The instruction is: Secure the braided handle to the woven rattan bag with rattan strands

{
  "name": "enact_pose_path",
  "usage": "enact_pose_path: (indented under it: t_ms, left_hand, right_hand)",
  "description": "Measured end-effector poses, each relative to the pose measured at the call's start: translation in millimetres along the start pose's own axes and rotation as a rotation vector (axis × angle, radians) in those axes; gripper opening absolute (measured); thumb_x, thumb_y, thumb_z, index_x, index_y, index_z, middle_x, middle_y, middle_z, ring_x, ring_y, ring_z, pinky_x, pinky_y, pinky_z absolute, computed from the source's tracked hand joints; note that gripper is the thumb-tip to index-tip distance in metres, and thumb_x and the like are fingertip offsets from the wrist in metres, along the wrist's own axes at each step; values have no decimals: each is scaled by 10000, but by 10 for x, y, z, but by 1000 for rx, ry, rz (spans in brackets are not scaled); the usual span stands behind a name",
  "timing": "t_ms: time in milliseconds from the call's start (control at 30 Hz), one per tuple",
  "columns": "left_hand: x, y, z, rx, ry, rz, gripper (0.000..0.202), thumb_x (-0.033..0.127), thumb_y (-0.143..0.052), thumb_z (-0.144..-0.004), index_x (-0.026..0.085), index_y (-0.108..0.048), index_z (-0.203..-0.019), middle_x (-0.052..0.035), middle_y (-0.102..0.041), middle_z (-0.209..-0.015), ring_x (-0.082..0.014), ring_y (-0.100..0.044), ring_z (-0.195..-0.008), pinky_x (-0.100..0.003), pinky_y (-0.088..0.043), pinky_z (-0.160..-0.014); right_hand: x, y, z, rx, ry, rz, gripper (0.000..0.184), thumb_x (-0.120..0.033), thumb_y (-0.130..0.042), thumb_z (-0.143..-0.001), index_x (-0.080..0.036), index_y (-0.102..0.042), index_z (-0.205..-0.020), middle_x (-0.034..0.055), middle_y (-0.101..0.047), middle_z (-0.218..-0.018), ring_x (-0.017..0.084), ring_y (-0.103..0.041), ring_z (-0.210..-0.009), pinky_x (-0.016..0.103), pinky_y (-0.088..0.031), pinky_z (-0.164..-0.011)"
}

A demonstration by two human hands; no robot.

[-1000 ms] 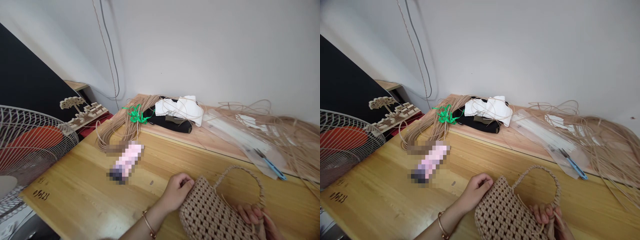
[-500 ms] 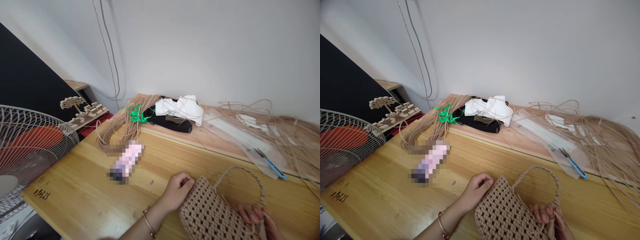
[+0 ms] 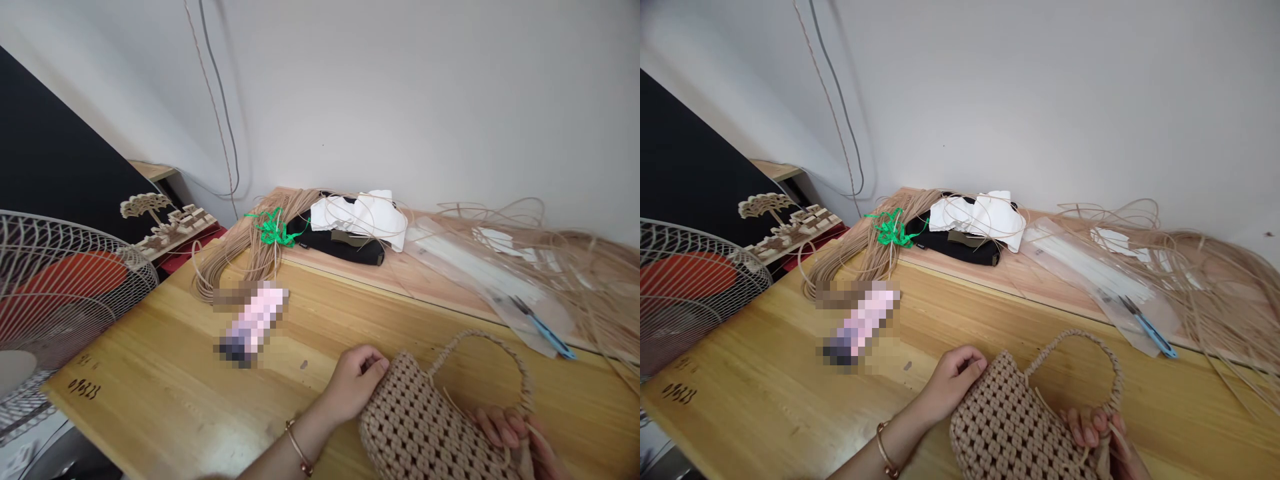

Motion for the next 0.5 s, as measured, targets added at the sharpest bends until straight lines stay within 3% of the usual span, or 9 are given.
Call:
enact_pose_path:
  t_ms: [500]
  left_hand:
    - [7, -2, -5, 2, 5, -2, 238, 329, -484, -797, 124, -598, -757, -12, -546, -698, -120, -470, -679, -224, -359, -632]
  right_hand:
    - [-22, -45, -4, -3, -71, -56, 236, -406, -641, -732, -264, -514, -592, -25, -492, -513, 147, -448, -482, 338, -377, -468]
Point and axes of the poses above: each hand's wrist, its own z-axis away from the middle knuckle, its own y-axis out of the back of the hand, x = y × z, the point moved 1 cm from there along -z, towards the middle knuckle
